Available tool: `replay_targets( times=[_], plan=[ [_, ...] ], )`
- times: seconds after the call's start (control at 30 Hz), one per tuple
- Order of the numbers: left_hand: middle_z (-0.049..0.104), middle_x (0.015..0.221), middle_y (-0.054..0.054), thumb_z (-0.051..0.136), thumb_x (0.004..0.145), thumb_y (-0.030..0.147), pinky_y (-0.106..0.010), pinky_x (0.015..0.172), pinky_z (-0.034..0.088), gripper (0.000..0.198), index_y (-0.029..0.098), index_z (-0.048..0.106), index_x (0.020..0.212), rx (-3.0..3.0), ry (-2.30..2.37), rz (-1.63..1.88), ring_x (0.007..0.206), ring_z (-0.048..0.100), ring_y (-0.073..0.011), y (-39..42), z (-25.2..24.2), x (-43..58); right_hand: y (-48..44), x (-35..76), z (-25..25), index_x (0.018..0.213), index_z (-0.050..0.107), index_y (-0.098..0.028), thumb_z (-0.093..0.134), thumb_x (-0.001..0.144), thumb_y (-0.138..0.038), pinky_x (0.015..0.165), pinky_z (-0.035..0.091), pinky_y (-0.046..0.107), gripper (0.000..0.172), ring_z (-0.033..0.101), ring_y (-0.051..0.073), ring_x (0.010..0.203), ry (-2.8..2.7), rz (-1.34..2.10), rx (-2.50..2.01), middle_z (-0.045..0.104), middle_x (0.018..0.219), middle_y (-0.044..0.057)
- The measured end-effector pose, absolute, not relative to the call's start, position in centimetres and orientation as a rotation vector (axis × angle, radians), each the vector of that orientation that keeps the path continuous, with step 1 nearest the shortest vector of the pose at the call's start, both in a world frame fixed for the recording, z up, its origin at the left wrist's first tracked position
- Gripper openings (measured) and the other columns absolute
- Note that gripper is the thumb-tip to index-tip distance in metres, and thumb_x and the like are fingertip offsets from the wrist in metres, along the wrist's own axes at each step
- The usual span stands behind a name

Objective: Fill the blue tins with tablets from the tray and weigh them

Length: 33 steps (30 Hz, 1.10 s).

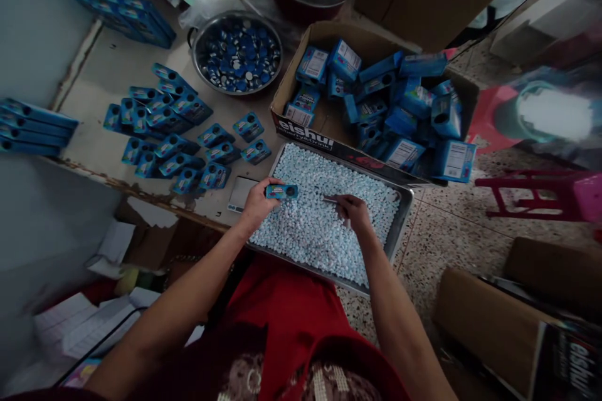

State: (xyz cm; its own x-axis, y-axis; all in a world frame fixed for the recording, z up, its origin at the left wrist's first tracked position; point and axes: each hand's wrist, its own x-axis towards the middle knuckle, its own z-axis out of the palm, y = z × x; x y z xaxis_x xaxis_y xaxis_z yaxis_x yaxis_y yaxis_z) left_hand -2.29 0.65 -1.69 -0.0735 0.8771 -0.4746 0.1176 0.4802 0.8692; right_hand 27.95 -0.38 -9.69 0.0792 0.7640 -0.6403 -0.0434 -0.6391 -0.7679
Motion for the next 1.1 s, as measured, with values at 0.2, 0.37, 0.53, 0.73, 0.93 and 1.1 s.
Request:
replay_targets(
  times=[0.2,0.37,0.53,0.73,0.93,1.1],
  plan=[
    [0.073,0.096,-0.002,0.055,0.057,0.005,-0.029,0.082,0.05,0.048,0.018,0.072,0.1,1.213,1.647,0.671,0.087,0.066,-0.02,1.2,-0.3,-2.3,-0.3,29.6,-4.1,0.089,0.071,-0.017,0.084,0.068,-0.053,0.037,0.024,0.019,0.044,0.037,0.006,0.039,-0.712,1.785,-1.602,0.054,0.053,-0.006],
    [0.073,0.099,-0.003,0.054,0.059,0.002,-0.031,0.087,0.051,0.049,0.019,0.072,0.102,1.359,1.656,0.6,0.089,0.066,-0.0209,1.2,0.4,-1.2,1.5,28.2,2.1,0.092,0.072,-0.015,0.078,0.078,-0.048,0.037,0.026,0.02,0.036,0.041,0.007,0.038,-0.967,1.721,-1.568,0.056,0.052,-0.006],
    [0.072,0.1,-0.004,0.056,0.061,0.004,-0.033,0.091,0.051,0.045,0.018,0.071,0.1,1.395,1.549,0.679,0.094,0.066,-0.0218,0.3,-0.4,-0.1,2.3,25.2,7.5,0.088,0.074,-0.016,0.064,0.089,-0.037,0.046,0.034,0.022,0.023,0.049,0.01,0.043,-1.528,1.326,-1.778,0.057,0.052,-0.004],
    [0.071,0.103,-0.003,0.06,0.062,0.009,-0.034,0.095,0.05,0.041,0.019,0.069,0.102,1.279,1.548,0.751,0.099,0.065,-0.0218,-0.9,-1.1,1.0,1.8,22.2,11.6,0.088,0.076,-0.019,0.059,0.086,-0.02,0.063,0.04,0.026,0.017,0.06,0.016,0.063,-2.098,0.755,-1.758,0.067,0.068,0.003],
    [0.071,0.109,-0.005,0.069,0.067,0.013,-0.034,0.096,0.051,0.041,0.019,0.067,0.107,1.038,1.595,0.953,0.101,0.066,-0.0213,-3.5,-1.0,-1.0,0.0,27.2,9.0,0.098,0.076,-0.019,0.067,0.087,-0.045,0.049,0.04,0.025,0.03,0.053,0.014,0.049,-1.589,1.039,-1.842,0.061,0.061,0.001],
    [0.07,0.108,-0.006,0.074,0.072,0.027,-0.034,0.094,0.053,0.043,0.02,0.065,0.113,0.804,1.98,1.146,0.098,0.067,-0.0199,-8.8,-0.7,-8.2,-3.4,33.3,-0.1,0.081,0.072,-0.017,0.083,0.062,-0.057,0.035,0.024,0.021,0.046,0.037,0.008,0.039,-0.922,1.374,-1.907,0.049,0.05,-0.004]
  ],
)
